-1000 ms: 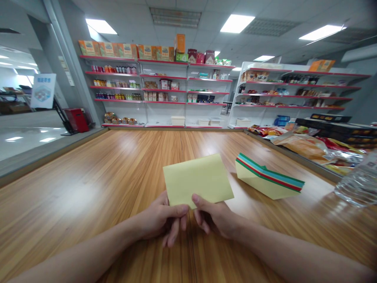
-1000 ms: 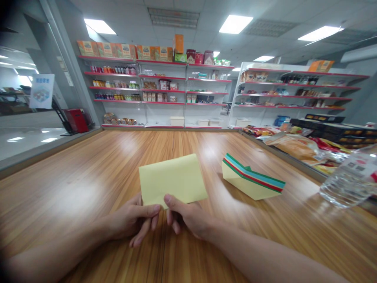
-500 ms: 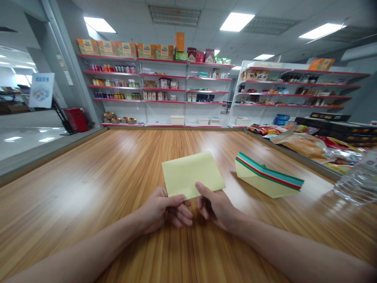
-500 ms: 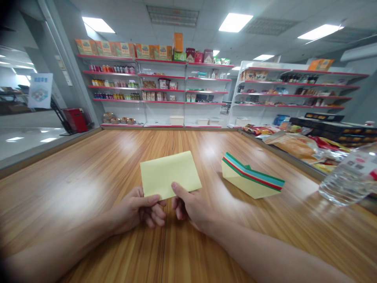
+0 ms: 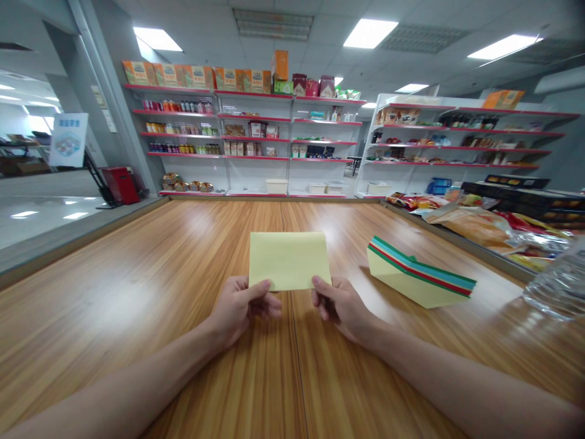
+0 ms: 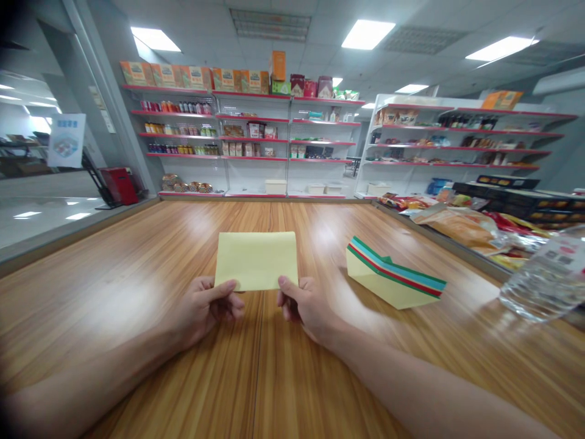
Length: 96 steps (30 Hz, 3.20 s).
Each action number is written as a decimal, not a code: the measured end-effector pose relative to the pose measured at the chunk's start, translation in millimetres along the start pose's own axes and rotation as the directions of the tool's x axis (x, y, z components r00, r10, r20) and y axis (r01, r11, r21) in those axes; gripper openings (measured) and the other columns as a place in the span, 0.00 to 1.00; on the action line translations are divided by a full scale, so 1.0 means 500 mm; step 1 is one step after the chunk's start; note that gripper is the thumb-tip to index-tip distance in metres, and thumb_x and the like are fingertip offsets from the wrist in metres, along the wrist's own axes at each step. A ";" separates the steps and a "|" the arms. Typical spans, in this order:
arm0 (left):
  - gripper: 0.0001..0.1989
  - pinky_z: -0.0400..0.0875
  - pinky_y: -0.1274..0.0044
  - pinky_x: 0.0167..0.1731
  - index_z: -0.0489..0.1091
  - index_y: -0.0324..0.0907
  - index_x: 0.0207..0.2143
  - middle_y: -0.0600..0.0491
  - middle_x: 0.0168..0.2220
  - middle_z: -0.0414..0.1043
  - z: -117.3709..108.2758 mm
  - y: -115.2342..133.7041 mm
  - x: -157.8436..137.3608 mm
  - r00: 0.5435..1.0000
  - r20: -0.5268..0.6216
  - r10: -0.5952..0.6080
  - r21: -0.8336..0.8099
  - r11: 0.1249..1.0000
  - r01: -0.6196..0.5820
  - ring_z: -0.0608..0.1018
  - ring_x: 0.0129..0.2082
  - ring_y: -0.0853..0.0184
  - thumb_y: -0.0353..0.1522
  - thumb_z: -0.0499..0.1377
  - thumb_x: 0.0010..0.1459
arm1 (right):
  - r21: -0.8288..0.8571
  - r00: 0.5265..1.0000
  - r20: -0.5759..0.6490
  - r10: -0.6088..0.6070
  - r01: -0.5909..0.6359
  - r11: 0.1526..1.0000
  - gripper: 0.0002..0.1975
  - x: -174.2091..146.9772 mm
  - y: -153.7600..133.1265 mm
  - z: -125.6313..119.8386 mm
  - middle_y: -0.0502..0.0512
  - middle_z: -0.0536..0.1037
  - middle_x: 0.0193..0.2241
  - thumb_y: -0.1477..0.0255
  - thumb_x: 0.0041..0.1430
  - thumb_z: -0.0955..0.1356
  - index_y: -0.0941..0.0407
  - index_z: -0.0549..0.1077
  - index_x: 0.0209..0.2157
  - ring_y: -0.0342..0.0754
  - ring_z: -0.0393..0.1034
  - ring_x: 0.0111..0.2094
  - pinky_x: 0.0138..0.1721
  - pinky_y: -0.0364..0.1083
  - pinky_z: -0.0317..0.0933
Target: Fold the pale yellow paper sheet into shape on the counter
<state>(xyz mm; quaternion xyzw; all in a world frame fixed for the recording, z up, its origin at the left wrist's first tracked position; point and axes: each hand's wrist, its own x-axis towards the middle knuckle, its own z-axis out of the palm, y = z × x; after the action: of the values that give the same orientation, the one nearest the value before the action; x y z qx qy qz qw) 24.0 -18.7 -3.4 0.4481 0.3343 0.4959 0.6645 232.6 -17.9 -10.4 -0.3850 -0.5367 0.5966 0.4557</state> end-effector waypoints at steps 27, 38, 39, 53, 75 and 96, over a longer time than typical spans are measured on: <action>0.09 0.59 0.91 0.08 0.69 0.36 0.31 0.56 0.23 0.67 0.044 0.008 0.002 0.986 -0.041 -0.159 -0.427 0.896 0.127 0.68 0.16 0.79 0.35 0.56 0.58 | -0.394 0.980 0.066 -0.190 0.200 0.897 0.12 -0.007 -0.001 0.054 0.48 0.67 0.19 0.63 0.57 0.64 0.59 0.68 0.33 0.38 0.59 0.14 0.14 0.38 0.54; 0.04 0.66 0.81 0.10 0.67 0.41 0.32 0.58 0.21 0.64 0.007 0.008 -0.001 0.986 0.152 -0.067 -0.451 0.883 0.130 0.68 0.12 0.73 0.31 0.54 0.55 | -0.214 0.874 0.457 0.162 -0.069 0.974 0.17 0.000 -0.037 0.003 0.55 0.77 0.26 0.71 0.48 0.62 0.62 0.73 0.39 0.40 0.66 0.18 0.13 0.36 0.48; 0.06 0.65 0.80 0.10 0.68 0.41 0.33 0.58 0.21 0.64 0.009 0.009 -0.005 0.980 0.183 -0.074 -0.431 0.890 0.148 0.68 0.12 0.72 0.33 0.54 0.54 | -0.231 0.873 0.454 0.178 -0.077 0.970 0.16 0.000 -0.037 0.005 0.56 0.77 0.27 0.70 0.50 0.62 0.62 0.73 0.39 0.39 0.66 0.18 0.13 0.36 0.48; 0.21 0.69 0.66 0.38 0.68 0.37 0.47 0.43 0.38 0.76 0.053 0.023 -0.024 0.927 0.254 -0.277 -0.405 0.840 0.362 0.77 0.36 0.55 0.41 0.52 0.56 | -0.154 0.980 0.174 0.092 -0.066 0.986 0.17 -0.021 -0.033 0.033 0.59 0.77 0.34 0.63 0.49 0.70 0.62 0.74 0.35 0.49 0.72 0.32 0.32 0.45 0.63; 0.12 0.71 0.74 0.27 0.75 0.36 0.31 0.47 0.27 0.77 0.046 -0.007 -0.023 0.999 -0.015 -0.053 0.001 0.999 0.053 0.77 0.24 0.65 0.37 0.62 0.51 | 0.052 0.991 0.132 -0.016 0.009 0.999 0.16 -0.015 -0.018 0.033 0.59 0.77 0.30 0.63 0.52 0.69 0.62 0.74 0.36 0.48 0.72 0.29 0.35 0.49 0.66; 0.13 0.66 0.76 0.24 0.71 0.36 0.24 0.52 0.21 0.71 0.044 -0.005 -0.023 0.998 -0.040 -0.048 -0.025 0.999 0.047 0.71 0.20 0.69 0.39 0.62 0.49 | -0.064 0.995 0.087 -0.052 0.058 0.996 0.24 -0.025 -0.016 0.035 0.53 0.71 0.20 0.55 0.57 0.62 0.62 0.72 0.24 0.43 0.66 0.22 0.25 0.43 0.61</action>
<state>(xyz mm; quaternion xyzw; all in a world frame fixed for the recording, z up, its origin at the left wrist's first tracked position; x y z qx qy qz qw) 41.2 -35.5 2.5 0.4219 0.3525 0.4928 0.6744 220.7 -34.9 -0.3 -0.3592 -0.5855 0.5815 0.4358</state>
